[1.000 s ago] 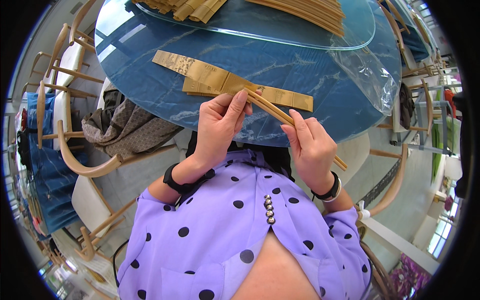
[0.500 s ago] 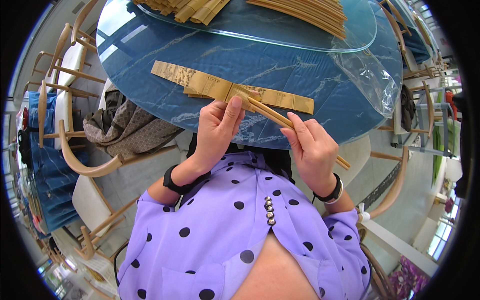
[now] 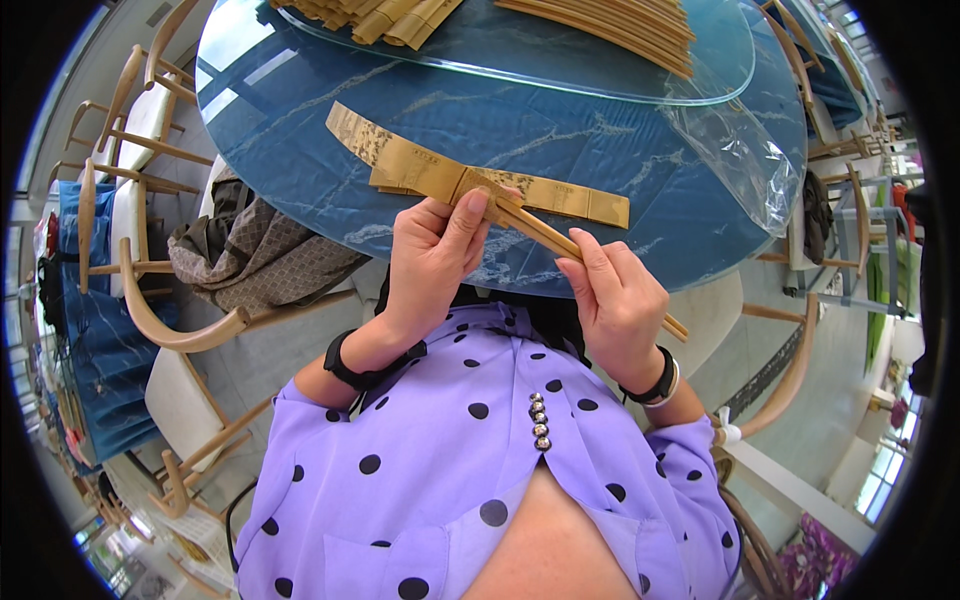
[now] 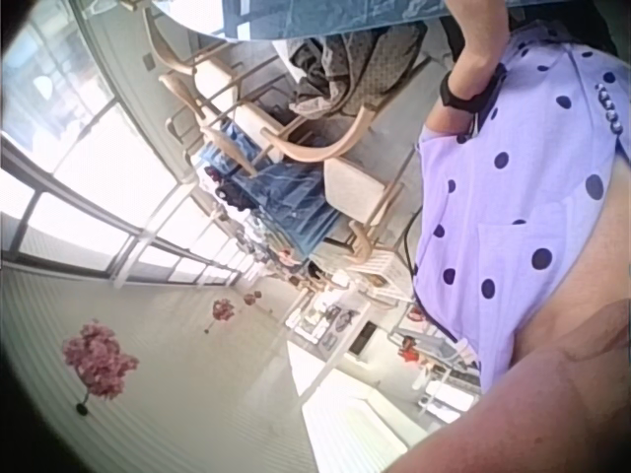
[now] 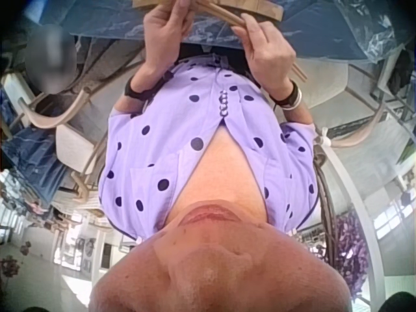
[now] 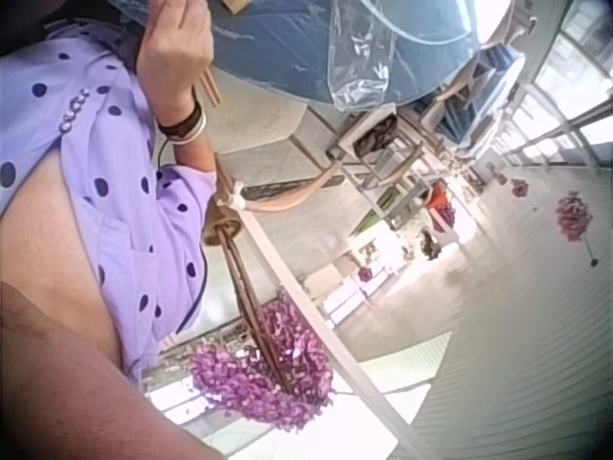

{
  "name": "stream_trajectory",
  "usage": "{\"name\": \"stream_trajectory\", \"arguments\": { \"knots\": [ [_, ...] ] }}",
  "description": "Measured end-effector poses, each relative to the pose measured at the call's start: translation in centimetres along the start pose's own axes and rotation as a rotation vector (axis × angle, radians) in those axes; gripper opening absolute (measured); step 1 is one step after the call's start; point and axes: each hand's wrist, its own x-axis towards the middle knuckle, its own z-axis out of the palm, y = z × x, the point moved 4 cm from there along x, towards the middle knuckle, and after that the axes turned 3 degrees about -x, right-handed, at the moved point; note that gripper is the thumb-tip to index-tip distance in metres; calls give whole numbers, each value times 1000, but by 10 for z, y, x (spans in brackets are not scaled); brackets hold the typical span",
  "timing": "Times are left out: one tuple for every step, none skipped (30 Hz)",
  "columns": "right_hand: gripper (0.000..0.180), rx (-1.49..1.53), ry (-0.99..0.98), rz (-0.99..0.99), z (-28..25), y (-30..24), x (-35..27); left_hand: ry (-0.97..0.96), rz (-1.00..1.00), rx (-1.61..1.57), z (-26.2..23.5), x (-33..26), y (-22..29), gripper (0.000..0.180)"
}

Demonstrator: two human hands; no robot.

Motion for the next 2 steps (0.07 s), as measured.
{"name": "stream_trajectory", "arguments": {
  "knots": [
    [34, -4, 0, 2, 0, 0, 0, -3, -13, 1, 0, 0, 0, 38],
    [34, -8, 1, 3, 0, 0, 0, 8, -26, 6, 0, 0, -1, 37]
  ]
}}
